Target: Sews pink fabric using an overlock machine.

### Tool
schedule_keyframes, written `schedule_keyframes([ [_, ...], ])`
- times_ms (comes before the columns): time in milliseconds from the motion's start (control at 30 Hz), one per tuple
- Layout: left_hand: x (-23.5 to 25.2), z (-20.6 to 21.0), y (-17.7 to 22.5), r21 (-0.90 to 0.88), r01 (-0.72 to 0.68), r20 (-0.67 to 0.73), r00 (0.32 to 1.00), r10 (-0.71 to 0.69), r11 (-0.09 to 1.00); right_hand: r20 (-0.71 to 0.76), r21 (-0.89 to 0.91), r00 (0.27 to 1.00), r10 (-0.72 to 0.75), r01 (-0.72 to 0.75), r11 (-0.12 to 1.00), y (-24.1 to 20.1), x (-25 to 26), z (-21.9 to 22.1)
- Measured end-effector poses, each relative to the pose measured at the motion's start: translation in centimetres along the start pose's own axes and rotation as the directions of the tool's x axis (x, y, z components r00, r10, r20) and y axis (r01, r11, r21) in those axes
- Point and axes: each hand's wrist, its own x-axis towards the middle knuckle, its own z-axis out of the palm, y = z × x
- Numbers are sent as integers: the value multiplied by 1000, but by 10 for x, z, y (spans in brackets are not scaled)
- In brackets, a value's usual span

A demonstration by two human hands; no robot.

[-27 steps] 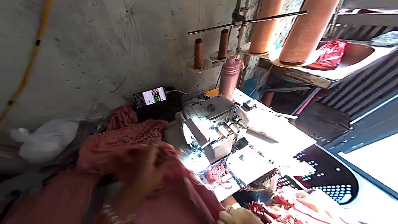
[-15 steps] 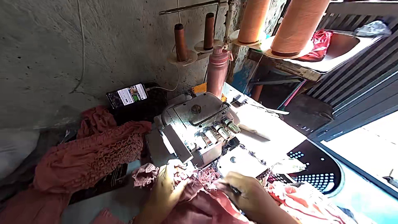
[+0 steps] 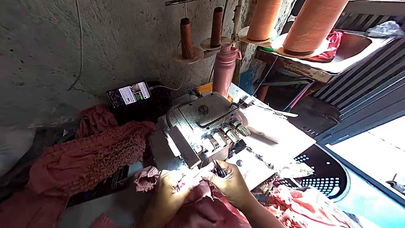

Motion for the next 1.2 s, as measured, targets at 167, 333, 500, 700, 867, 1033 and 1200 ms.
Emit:
schedule_keyframes([
  [167, 4, 6, 1, 13, 52, -64, 997, -51, 999, 41, 115, 994, 103, -107, 988, -5, -1, 1],
  [333, 3, 11, 3, 39, 57, -128, 990, -51, 998, 8, -126, 996, -94, 95, 988, 2, -6, 2],
  [500, 2, 12, 2, 80, 54, -138, 990, -43, 995, 11, -318, 942, -335, 321, 892, 4, -6, -1],
  [700, 1, 15, 0, 119, 53, -177, 984, -31, 991, -56, -347, 981, -188, 158, 924, 5, -7, -6],
  [867, 1, 15, 1, 154, 54, -174, 984, -26, 987, -38, -254, 982, -186, 171, 952, 6, -2, 1],
  [1033, 1, 17, 0, 177, 58, -182, 983, -25, 983, -12, -293, 944, -329, 311, 904, 12, -2, 3],
  [1200, 1, 16, 0, 166, 52, -179, 984, -22, 985, 35, -70, 966, -257, 259, 963, 14, -1, -1],
])
